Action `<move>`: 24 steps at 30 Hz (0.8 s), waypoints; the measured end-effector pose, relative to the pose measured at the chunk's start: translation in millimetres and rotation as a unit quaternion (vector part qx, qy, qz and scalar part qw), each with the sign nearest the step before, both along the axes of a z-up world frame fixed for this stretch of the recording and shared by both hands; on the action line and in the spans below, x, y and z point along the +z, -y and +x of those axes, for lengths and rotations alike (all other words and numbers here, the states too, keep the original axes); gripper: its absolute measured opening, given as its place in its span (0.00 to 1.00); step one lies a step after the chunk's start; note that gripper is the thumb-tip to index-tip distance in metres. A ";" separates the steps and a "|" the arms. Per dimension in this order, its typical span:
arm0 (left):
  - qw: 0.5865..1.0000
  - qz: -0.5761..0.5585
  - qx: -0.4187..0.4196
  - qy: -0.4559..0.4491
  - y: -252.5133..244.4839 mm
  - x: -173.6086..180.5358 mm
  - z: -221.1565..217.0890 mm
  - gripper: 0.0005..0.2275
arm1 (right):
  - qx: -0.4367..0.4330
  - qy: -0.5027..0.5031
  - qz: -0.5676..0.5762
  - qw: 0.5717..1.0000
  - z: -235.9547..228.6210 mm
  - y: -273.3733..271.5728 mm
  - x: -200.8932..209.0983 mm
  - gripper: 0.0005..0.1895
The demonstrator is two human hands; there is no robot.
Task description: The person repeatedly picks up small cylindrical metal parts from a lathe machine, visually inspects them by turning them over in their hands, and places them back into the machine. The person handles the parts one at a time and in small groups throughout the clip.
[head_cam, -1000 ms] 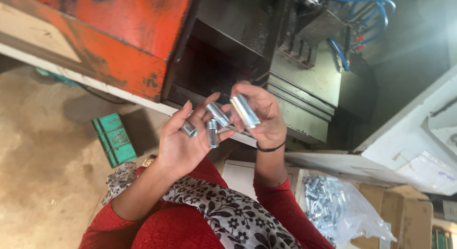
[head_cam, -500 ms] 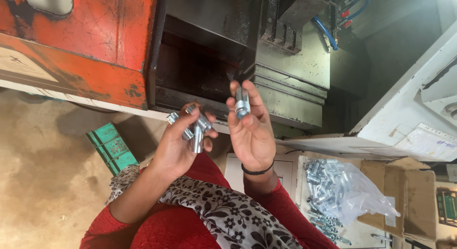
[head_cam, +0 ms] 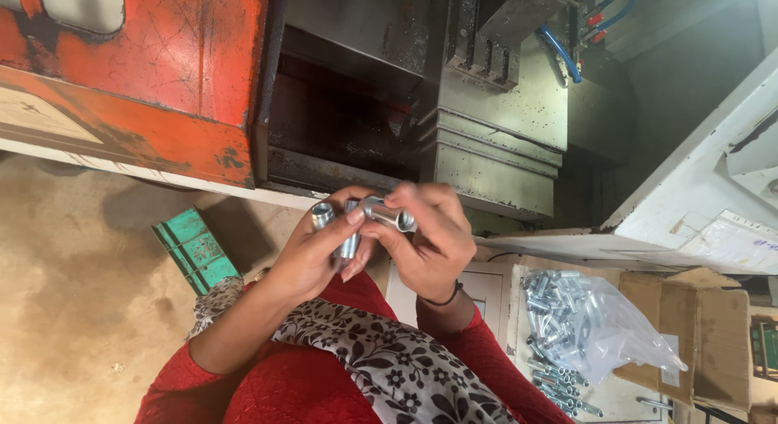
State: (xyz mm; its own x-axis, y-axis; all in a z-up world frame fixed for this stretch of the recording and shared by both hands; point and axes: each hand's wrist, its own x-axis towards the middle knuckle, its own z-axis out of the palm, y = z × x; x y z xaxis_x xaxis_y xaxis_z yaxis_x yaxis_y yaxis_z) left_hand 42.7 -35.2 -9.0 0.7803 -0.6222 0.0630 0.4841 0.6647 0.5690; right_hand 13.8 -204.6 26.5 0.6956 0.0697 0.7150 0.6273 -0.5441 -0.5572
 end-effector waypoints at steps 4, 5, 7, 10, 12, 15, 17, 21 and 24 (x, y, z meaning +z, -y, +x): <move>0.999 -0.016 -0.021 -0.030 1.7 -2.5 -0.4 0.15 | 0.148 -0.074 0.206 0.965 -1.6 -5.6 1.1 0.45; 0.999 -0.018 -0.027 -0.034 1.6 -3.2 -1.1 0.15 | 0.137 -0.081 0.203 0.966 -2.8 -6.3 2.1 0.46; 0.998 -0.022 -0.042 -0.041 1.8 -4.0 -2.4 0.15 | 0.122 -0.090 0.203 0.967 -3.0 -6.9 4.0 0.48; 0.996 -0.032 -0.067 -0.053 2.5 -4.9 -3.0 0.15 | 0.122 -0.100 0.226 0.961 -0.8 -6.1 5.6 0.48; 0.995 -0.037 -0.076 -0.058 2.3 -6.1 -3.1 0.14 | 0.139 -0.113 0.259 0.949 1.0 -6.3 5.0 0.48; 0.995 -0.036 -0.077 -0.057 2.5 -8.0 -2.7 0.14 | 0.139 -0.125 0.277 0.942 4.2 -5.2 4.4 0.48; 0.995 -0.027 -0.076 -0.057 3.0 -8.8 -1.6 0.14 | 0.126 -0.133 0.275 0.944 6.2 -4.9 3.7 0.48; 0.995 -0.031 -0.080 -0.050 4.8 -9.8 0.9 0.14 | 0.121 -0.142 0.288 0.939 14.1 -1.9 -0.6 0.48; 0.996 -0.021 -0.079 -0.044 6.5 -11.7 5.4 0.15 | 0.136 -0.115 0.277 0.944 25.6 2.6 -9.8 0.47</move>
